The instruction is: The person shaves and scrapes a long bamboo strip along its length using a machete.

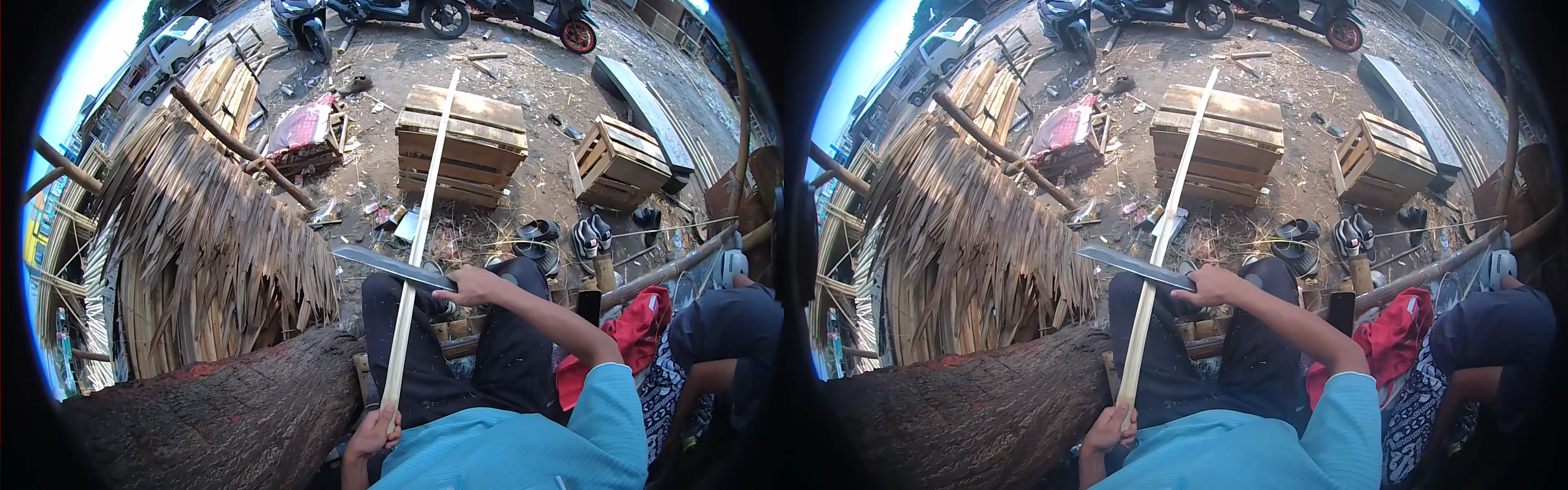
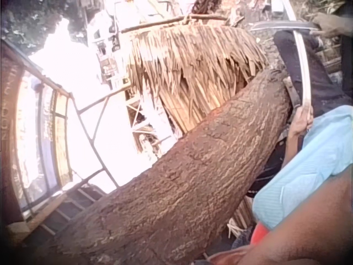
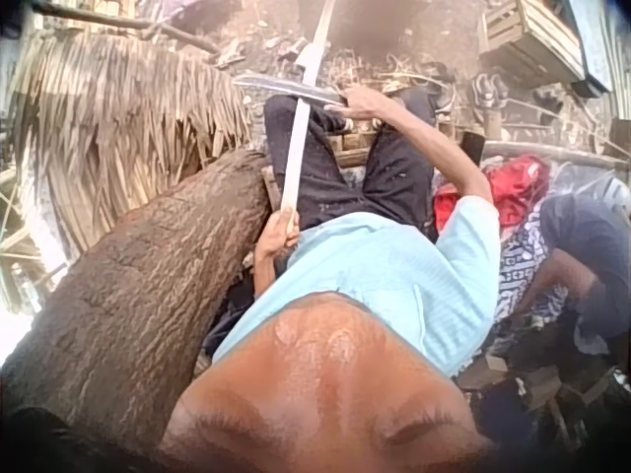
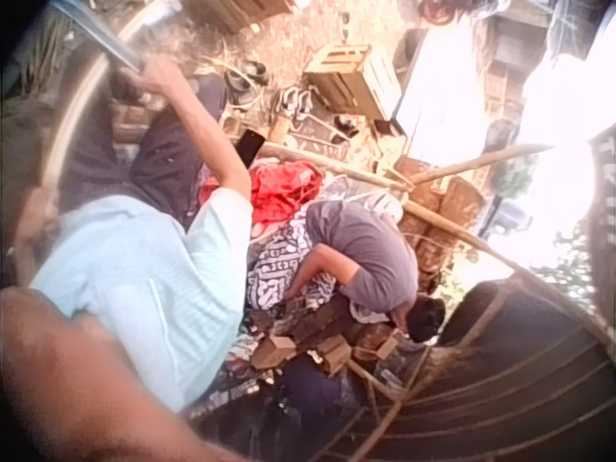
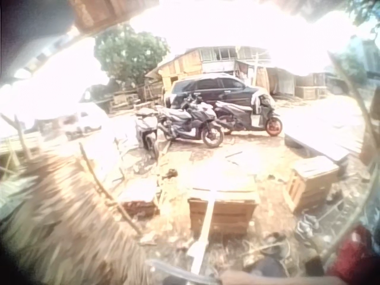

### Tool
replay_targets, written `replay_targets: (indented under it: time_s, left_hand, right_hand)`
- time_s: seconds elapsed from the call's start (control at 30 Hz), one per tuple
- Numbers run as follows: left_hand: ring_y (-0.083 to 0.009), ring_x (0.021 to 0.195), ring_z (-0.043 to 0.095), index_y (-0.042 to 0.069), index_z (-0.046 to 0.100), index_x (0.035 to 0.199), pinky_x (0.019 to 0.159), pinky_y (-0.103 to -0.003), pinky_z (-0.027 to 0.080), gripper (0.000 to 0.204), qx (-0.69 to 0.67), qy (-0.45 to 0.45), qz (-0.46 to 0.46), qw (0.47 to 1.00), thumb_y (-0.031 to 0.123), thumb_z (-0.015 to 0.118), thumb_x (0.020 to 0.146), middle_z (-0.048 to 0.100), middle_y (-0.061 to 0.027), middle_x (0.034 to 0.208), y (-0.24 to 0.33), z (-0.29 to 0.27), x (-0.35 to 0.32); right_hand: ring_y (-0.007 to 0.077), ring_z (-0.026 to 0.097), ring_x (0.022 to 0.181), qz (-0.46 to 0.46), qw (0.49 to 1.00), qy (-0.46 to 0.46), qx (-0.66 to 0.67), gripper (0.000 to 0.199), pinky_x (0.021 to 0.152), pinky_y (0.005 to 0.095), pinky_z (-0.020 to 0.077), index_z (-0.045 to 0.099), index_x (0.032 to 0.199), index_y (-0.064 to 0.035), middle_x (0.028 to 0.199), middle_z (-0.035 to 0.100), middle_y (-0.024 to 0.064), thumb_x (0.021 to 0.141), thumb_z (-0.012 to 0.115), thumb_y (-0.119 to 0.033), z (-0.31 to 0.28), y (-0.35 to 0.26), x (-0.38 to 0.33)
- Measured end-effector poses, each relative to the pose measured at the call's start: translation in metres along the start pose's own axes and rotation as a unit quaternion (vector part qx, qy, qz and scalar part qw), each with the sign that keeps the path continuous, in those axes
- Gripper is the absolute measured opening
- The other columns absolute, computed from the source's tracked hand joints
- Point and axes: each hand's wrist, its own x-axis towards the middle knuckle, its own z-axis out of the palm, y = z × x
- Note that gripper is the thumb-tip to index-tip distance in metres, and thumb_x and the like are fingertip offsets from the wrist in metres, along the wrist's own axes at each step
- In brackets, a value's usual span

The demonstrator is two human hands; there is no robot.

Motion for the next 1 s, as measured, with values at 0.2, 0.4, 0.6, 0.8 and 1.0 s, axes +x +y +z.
replay_targets:
  time_s: [0.2,0.4,0.6,0.8,1.0]
  left_hand:
    - [-0.0065,0.044,0.035,0.003,0.045,0.083,0.039,-0.022,0.03,0.034,0.019,-0.005,0.026,0.999,0.033,0.037,0.098,0.038,0.0016,0.055,-0.008,0.003,-0.006]
    - [-0.0063,0.045,0.035,0.003,0.045,0.082,0.041,-0.022,0.031,0.031,0.02,0.0,0.021,1.0,0.029,0.037,0.098,0.039,0.0008,0.055,-0.003,0.009,-0.006]
    - [-0.0081,0.044,0.042,0.003,0.048,0.077,0.04,-0.025,0.035,0.032,0.135,0.079,0.023,0.987,0.028,0.043,0.096,0.045,0.0002,0.054,-0.017,-0.002,0.003]
    - [-0.0094,0.046,0.05,0.0,0.051,0.078,0.043,-0.027,0.041,0.034,0.283,0.123,0.055,0.95,0.03,0.048,0.093,0.052,-0.0024,0.054,-0.013,0.004,0.002]
    - [-0.0058,0.049,0.043,0.002,0.049,0.075,0.042,-0.023,0.035,0.029,0.181,0.123,0.06,0.974,0.022,0.045,0.095,0.046,0.0001,0.056,0.0,0.014,0.002]
  right_hand:
    - [0.0387,0.062,0.078,-0.035,0.992,-0.005,-0.119,0.068,0.071,0.0451,0.0496,0.065,0.085,-0.0009,0.078,0.063,0.0225,0.082,0.041,-0.065,-0.018,0.031,0.008]
    - [0.0382,0.063,0.08,0.22,0.964,0.138,0.062,0.076,0.074,0.0437,0.0489,0.064,0.08,0.0088,0.077,0.062,0.0268,0.08,0.045,-0.065,-0.043,0.065,0.048]
    - [0.037,0.063,0.081,0.118,0.99,0.063,0.05,0.076,0.075,0.0439,0.0494,0.065,0.084,0.0051,0.074,0.062,0.0249,0.077,0.047,-0.069,-0.026,0.033,0.003]
    - [0.0379,0.061,0.076,-0.04,0.998,-0.006,-0.056,0.06,0.071,0.0448,0.0489,0.065,0.085,-0.0021,0.078,0.062,0.0213,0.078,0.052,-0.06,-0.016,0.016,-0.017]
    - [0.0345,0.061,0.082,0.012,0.997,0.0,-0.079,0.03,0.074,0.0434,0.0494,0.066,0.083,-0.0072,0.081,0.064,0.0176,0.067,0.057,-0.03,-0.024,0.057,0.028]
